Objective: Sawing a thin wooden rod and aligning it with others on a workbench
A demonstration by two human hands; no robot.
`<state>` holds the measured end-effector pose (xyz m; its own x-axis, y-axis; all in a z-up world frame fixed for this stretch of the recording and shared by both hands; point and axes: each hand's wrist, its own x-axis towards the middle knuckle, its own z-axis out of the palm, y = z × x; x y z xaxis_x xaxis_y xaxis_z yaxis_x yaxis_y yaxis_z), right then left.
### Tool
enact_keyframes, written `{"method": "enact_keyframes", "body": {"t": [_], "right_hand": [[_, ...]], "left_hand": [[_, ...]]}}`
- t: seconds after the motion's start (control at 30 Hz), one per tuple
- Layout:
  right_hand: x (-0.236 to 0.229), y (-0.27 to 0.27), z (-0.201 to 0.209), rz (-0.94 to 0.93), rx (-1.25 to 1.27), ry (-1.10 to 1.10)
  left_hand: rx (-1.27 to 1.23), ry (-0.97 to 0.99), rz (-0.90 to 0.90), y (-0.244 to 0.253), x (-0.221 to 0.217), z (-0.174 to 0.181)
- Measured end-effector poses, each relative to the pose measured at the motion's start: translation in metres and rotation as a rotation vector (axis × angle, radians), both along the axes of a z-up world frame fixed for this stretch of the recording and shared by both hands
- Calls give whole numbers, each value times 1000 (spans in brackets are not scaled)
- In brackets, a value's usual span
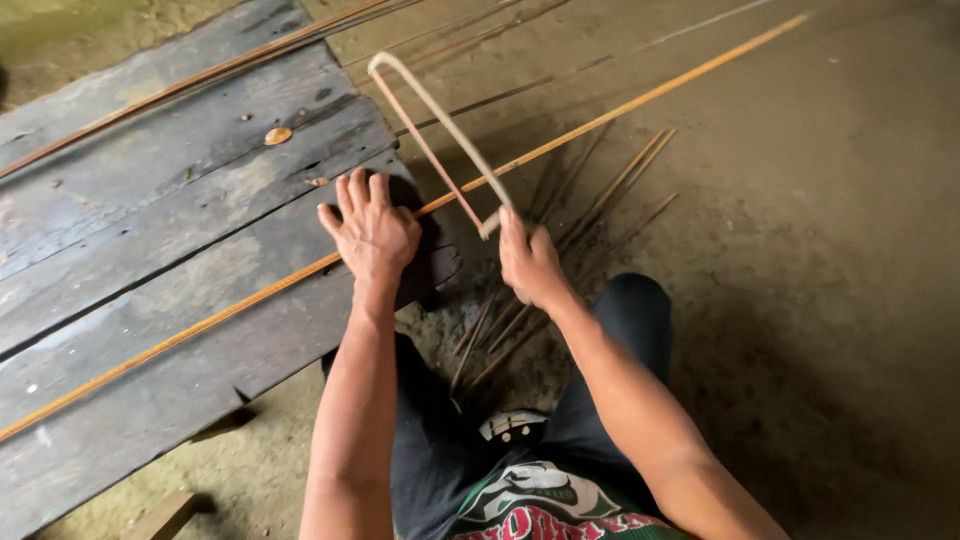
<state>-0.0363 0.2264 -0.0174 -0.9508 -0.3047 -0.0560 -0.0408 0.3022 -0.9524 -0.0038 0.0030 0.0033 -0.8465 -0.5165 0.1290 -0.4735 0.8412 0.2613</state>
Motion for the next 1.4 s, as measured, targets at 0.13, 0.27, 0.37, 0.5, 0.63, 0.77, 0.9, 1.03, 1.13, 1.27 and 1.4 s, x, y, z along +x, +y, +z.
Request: {"method": "enact_keyframes", "body": {"t": [0.13,0.27,0.37,0.5,0.63,0.77,0.9,1.03,1.13,1.27,1.4], "right_hand": [[104,107,-23,157,-98,-148],[143,160,-3,211,-110,-201],[153,169,-41,35,-24,-66],[143,164,-21,-10,-25,-24],[146,158,29,115,-266,-68],[146,166,9,118,-94,103],[147,161,-9,37,-22,168],[143,143,-31,75,-409,-39],[138,147,-42,41,-240,51],[151,158,-39,47,-246,-21],[141,144,-22,3,-282,-16]], "left_hand": [[40,-26,-9,0,2,-7],[-221,210,-21,-3,-4,-20],[-193,158,-19,-6,-5,-20],[-214,146,-6,-6,-3,-25],[-292,299,8,-4,2,-20],[-202,250,3,-2,2,-15],[-170,197,-3,-4,-2,-15],[-170,217,3,-4,0,-19],[-185,198,26,-6,-1,-20],[-201,300,-13,-1,7,-23],[-251,294,18,-3,5,-14]]}}
